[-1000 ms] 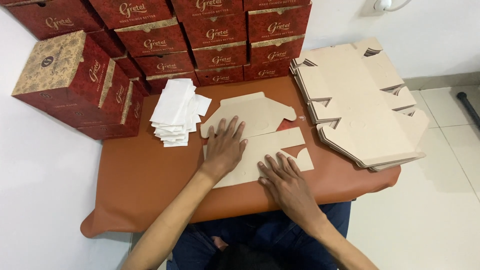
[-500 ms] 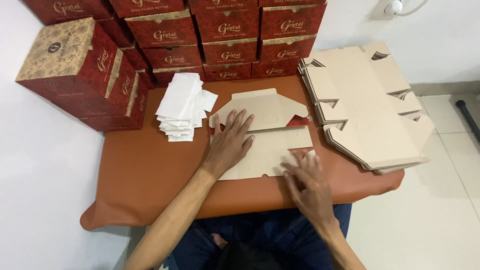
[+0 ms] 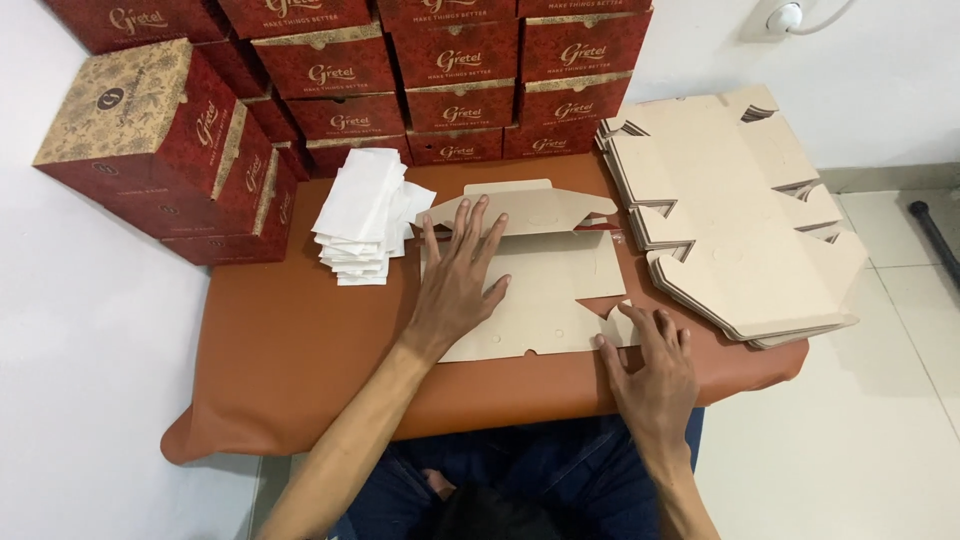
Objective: Assembling a cardboard gift box by folding the base and fitting the lid.
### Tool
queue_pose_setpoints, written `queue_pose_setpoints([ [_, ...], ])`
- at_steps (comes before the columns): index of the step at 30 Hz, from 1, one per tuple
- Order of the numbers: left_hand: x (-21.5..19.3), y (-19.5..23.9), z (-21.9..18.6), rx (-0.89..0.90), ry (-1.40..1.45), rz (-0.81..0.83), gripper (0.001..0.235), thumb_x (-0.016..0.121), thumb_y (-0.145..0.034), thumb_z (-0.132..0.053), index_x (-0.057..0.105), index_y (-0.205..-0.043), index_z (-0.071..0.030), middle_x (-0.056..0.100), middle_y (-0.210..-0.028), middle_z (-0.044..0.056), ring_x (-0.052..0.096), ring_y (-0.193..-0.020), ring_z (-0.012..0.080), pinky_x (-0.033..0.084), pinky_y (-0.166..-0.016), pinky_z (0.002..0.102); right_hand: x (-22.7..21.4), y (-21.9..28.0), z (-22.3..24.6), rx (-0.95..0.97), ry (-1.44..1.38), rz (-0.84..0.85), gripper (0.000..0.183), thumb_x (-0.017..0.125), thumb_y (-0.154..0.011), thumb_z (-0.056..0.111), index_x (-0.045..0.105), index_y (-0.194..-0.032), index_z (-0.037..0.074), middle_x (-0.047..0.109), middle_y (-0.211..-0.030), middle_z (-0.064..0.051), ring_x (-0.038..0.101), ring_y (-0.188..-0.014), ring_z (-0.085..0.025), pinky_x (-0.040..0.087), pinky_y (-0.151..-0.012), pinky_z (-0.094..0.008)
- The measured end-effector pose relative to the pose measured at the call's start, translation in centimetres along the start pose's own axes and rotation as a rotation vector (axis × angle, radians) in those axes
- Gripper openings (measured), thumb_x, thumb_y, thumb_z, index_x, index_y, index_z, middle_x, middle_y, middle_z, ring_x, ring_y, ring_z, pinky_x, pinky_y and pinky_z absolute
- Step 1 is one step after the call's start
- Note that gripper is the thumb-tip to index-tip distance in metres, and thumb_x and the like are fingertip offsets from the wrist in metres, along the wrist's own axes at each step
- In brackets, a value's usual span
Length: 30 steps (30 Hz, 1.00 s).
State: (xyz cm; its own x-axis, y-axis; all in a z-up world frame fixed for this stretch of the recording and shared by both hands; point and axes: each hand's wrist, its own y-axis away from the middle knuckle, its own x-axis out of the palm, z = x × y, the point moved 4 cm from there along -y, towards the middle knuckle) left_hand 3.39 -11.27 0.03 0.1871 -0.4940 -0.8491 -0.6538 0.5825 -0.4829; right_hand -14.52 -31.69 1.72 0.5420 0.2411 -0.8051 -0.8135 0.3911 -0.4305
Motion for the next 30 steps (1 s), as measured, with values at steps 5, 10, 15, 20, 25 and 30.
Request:
queue_pose_setpoints([
  [5, -3.7, 1.6, -2.1, -0.003, 0.103, 0.049, 0.079, 0.071, -0.098, -0.034, 0.039, -0.165, -0.008, 0.027, -0.177, 0.016, 0.023, -0.165, 0.0350, 0.017, -0.131, 0.066, -0.5, -0.3, 0.0, 0.046, -0.255, -0.030, 0.051, 0.087, -0.083, 0.011, 0.073, -0.131, 0.007, 0.077, -0.120, -0.010, 0.069, -0.085, -0.023, 0.047, -0.120, -0.043],
  [10, -3.9, 6.0, -2.8, -0.081, 0.227, 0.254, 0.070, 0.068, -0.099, -0.037, 0.046, -0.159, -0.009, 0.042, -0.170, 0.011, 0.030, -0.160, 0.0352, 0.015, -0.128, 0.063, -0.1, -0.2, 0.3, 0.060, -0.396, -0.007, 0.055, 0.085, -0.082, 0.002, 0.070, -0.135, 0.002, 0.077, -0.133, -0.013, 0.077, -0.111, -0.027, 0.062, -0.101, -0.038],
  [15, -3.2, 7.0, -2.5, -0.101, 0.217, 0.354, 0.063, 0.059, -0.104, -0.045, 0.054, -0.153, -0.006, 0.043, -0.168, 0.014, 0.028, -0.160, 0.0367, 0.015, -0.126, 0.065, 0.2, 0.2, 1.8, 0.004, -0.419, -0.026, 0.063, 0.076, -0.091, -0.004, 0.054, -0.150, 0.002, 0.070, -0.142, -0.023, 0.081, -0.096, -0.026, 0.066, -0.083, -0.032],
  [20, -4.0, 6.5, -2.5, -0.167, 0.314, 0.475, 0.061, 0.062, -0.106, -0.038, 0.051, -0.160, -0.010, 0.038, -0.171, 0.022, 0.027, -0.160, 0.0438, 0.005, -0.123, 0.077, 2.2, 1.1, 2.9, -0.015, -0.395, 0.090, 0.053, 0.065, -0.104, 0.009, 0.058, -0.156, 0.013, 0.073, -0.133, -0.017, 0.067, -0.123, -0.034, 0.057, -0.103, -0.050],
  [25, -4.4, 7.0, -2.5, -0.153, 0.347, 0.434, 0.060, 0.061, -0.108, -0.035, 0.050, -0.160, -0.007, 0.036, -0.171, 0.023, 0.027, -0.160, 0.0446, 0.004, -0.124, 0.075, 2.0, 0.8, 6.0, -0.166, -0.380, 0.322, 0.063, 0.065, -0.104, 0.024, 0.048, -0.163, 0.010, 0.052, -0.163, -0.018, 0.046, -0.149, -0.041, 0.043, -0.119, -0.053],
  [30, -4.2, 7.2, -2.5, -0.151, 0.328, 0.405, 0.059, 0.059, -0.109, -0.038, 0.050, -0.160, -0.010, 0.038, -0.171, 0.021, 0.028, -0.161, 0.0419, 0.003, -0.126, 0.072, 3.1, 1.1, 6.2, -0.324, -0.157, 0.372, 0.061, 0.061, -0.107, 0.040, 0.054, -0.159, 0.009, 0.050, -0.164, -0.019, 0.040, -0.155, -0.036, 0.031, -0.128, -0.044],
])
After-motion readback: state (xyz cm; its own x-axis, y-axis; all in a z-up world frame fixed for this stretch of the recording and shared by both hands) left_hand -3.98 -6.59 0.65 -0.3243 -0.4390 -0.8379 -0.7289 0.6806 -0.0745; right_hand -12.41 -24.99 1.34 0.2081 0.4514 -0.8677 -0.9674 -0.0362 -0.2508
